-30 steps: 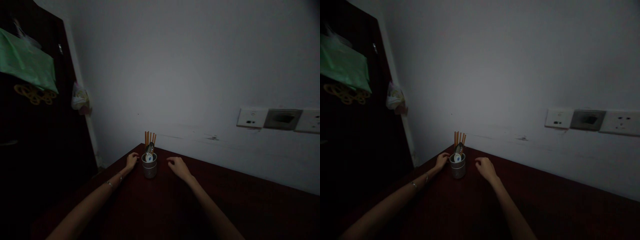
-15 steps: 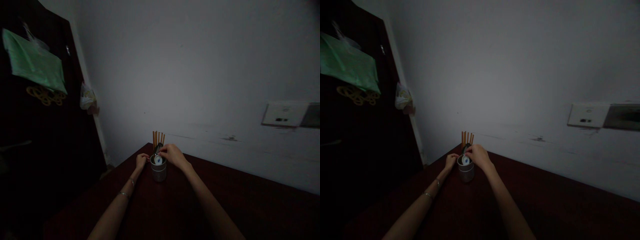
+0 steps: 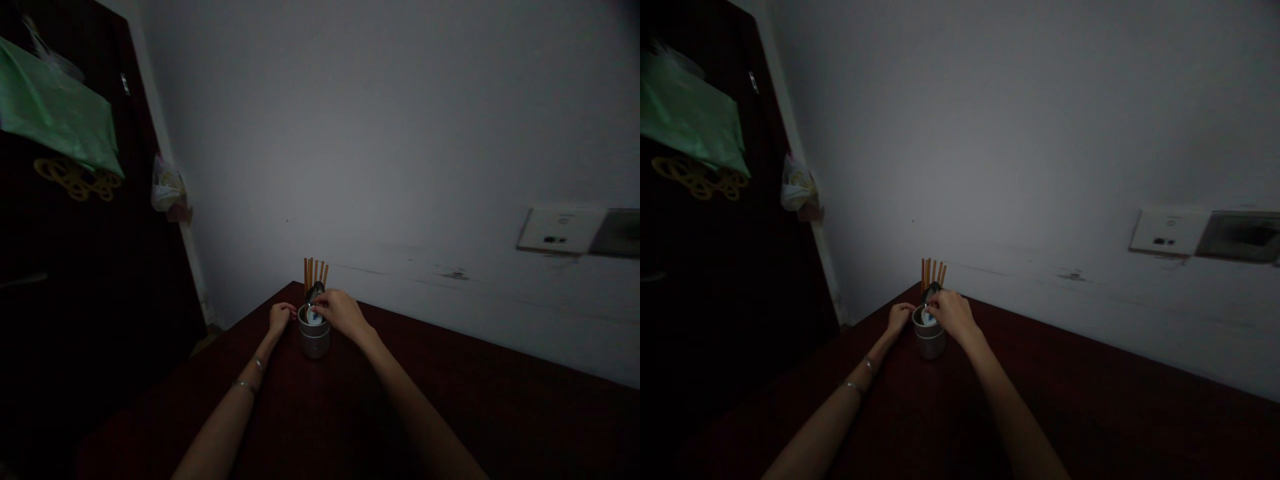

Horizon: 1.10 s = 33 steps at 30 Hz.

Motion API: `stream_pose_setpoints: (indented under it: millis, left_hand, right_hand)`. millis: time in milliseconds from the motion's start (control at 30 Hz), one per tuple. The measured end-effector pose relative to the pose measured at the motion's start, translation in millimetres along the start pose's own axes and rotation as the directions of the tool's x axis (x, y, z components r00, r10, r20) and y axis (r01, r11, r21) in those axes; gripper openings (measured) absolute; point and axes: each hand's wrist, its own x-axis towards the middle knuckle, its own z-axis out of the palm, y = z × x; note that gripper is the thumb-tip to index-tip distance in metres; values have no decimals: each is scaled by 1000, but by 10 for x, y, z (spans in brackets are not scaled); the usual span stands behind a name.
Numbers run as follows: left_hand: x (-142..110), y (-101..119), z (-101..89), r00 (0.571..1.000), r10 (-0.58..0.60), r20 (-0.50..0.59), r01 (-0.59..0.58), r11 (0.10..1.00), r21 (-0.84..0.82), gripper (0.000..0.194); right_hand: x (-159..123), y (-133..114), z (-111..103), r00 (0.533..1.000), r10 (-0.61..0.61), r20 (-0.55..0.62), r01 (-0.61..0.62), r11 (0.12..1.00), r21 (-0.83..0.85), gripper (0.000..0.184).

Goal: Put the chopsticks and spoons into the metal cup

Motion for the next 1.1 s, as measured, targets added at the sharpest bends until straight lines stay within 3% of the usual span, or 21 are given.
stream_pose_setpoints:
  millis: [367, 600, 767, 933, 1100]
  left_hand:
    - [-26, 68, -9, 999, -50, 14, 51, 997, -56, 25]
    - [28, 100, -55, 988, -156, 11, 155, 971, -183, 19]
    - [107, 448, -148, 982, -181, 56, 189, 933, -307, 18]
    - [-3, 904, -135, 979, -40, 199, 121, 901, -416, 19]
    - [-119, 1053, -123, 996, -21, 92, 54, 928, -369, 20]
  right_hand:
    - [-81, 6, 142, 997, 81, -16, -82, 993, -79, 27]
    - [-96, -67, 150, 990, 132, -48, -137, 983, -121, 24]
    - [-107, -36, 138, 988, 130, -83, -140, 983, -123, 26]
    - [-105, 9, 122, 979, 126, -160, -147, 981, -128, 27]
    - [-96, 7, 111, 968, 102, -231, -134, 983, -127, 24]
